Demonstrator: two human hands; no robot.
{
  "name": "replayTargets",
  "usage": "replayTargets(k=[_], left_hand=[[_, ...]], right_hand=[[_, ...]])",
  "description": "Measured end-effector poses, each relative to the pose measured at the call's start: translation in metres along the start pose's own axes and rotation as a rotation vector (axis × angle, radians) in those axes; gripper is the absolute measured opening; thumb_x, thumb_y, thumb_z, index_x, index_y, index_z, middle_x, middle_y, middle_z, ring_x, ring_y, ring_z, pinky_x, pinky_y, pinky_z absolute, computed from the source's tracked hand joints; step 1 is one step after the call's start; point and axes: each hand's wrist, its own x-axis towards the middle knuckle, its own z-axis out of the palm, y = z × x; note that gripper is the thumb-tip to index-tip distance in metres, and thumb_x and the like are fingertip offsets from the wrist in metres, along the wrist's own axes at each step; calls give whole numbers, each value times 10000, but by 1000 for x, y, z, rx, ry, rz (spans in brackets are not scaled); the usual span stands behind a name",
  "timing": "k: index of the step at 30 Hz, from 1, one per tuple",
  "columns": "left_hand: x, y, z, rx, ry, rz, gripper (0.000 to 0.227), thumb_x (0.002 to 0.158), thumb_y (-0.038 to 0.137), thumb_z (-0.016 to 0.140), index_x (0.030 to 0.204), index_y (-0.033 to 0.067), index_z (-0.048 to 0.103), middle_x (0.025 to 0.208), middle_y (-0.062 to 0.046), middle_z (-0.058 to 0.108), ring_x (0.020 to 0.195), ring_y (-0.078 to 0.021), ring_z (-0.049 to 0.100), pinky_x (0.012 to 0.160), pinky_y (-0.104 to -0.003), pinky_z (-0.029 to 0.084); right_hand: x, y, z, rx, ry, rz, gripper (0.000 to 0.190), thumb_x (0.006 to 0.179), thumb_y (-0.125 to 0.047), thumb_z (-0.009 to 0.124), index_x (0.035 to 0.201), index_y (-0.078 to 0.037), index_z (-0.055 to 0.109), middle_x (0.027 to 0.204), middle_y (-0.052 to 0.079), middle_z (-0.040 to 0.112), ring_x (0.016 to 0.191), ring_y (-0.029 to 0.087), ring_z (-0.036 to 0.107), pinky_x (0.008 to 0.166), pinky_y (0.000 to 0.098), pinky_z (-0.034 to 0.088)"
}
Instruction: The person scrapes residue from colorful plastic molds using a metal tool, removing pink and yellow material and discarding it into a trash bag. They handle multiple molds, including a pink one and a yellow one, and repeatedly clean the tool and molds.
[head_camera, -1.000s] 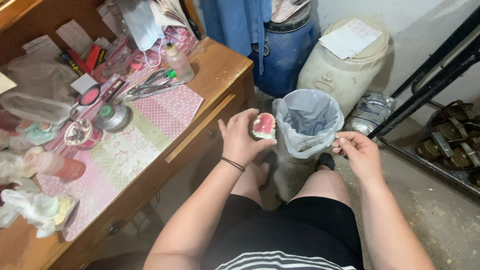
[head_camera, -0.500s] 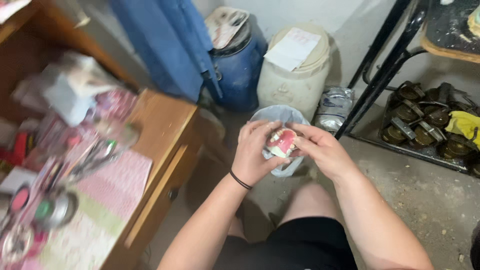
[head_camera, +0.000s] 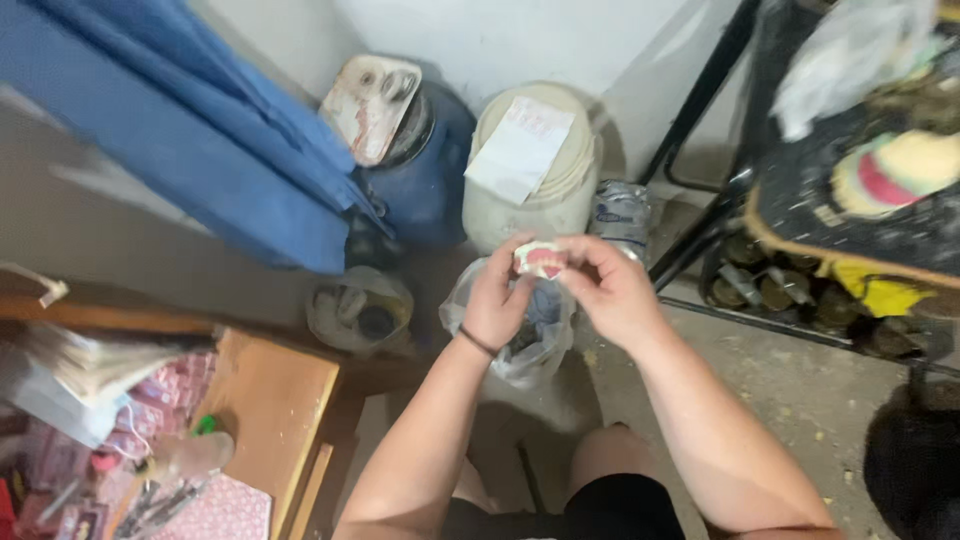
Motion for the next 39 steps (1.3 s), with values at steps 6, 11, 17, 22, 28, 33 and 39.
replayTargets(k=[6, 11, 17, 22, 28, 33, 39], left_hand=[[9, -59, 0, 969, -104, -296, 242, 984, 474, 616, 1125, 345, 764, 988, 110, 749, 1068, -122, 706, 983, -358, 524], [12, 18, 11, 1352, -246, -326, 414, 887, 301, 579, 1284, 375, 672, 1282, 37, 459, 1270, -256, 389, 1019, -552, 329], [48, 71, 57, 1246, -510, -742, 776, 943, 553, 411, 1626, 246, 209, 1409, -89, 598, 1409, -215, 418, 1252, -648, 21], [110, 129, 104, 1321, -591, -459, 498, 997, 600, 460, 1389, 355, 645, 1763, 69, 139, 1663, -286, 1, 1239, -722, 126], [161, 151, 142, 983, -553, -30, 643, 894, 460, 615, 1510, 303, 515, 1684, 9, 334, 1622, -329, 103, 1186, -798, 63], [176, 191, 162, 601, -615, 41, 780, 948, 454, 561, 1616, 132, 320, 1320, 54, 755, 690, -199, 779, 1245, -678, 4], [186, 192, 191, 585, -606, 268, 497, 950, 421, 598, 1367, 167, 689, 1633, -101, 431, 1555, -396, 277, 1162, -748, 222]], right_hand=[[-3, -63, -63, -267, 43, -48, 355, 882, -47, 738, 1227, -130, 729, 1000, 73, 810, 999, 268, 771, 904, 405, 609], [-35, -92, -162, 95, 135, 259, 398, 914, -120, 706, 1312, -109, 692, 1182, 65, 785, 1087, 170, 736, 966, 357, 578], [-64, -142, -265, 325, 357, 614, 407, 951, -90, 602, 1355, -91, 658, 1226, 90, 753, 1061, 209, 738, 935, 351, 639], [-92, -115, -328, 377, 634, 662, 176, 939, -114, 636, 1098, -142, 706, 1028, 14, 719, 909, 188, 698, 883, 381, 573], [-112, -118, -373, 408, 935, 641, 235, 914, -14, 618, 1140, -69, 652, 1053, 119, 738, 902, 288, 733, 798, 418, 614], [-126, -84, -397, 173, 1050, 517, 67, 1032, -136, 643, 1068, -82, 660, 915, 66, 711, 791, 191, 669, 743, 371, 535], [-87, -141, -445, -51, 1142, 725, 114, 977, -63, 694, 1079, -105, 670, 1019, 38, 744, 935, 173, 689, 923, 386, 548]])
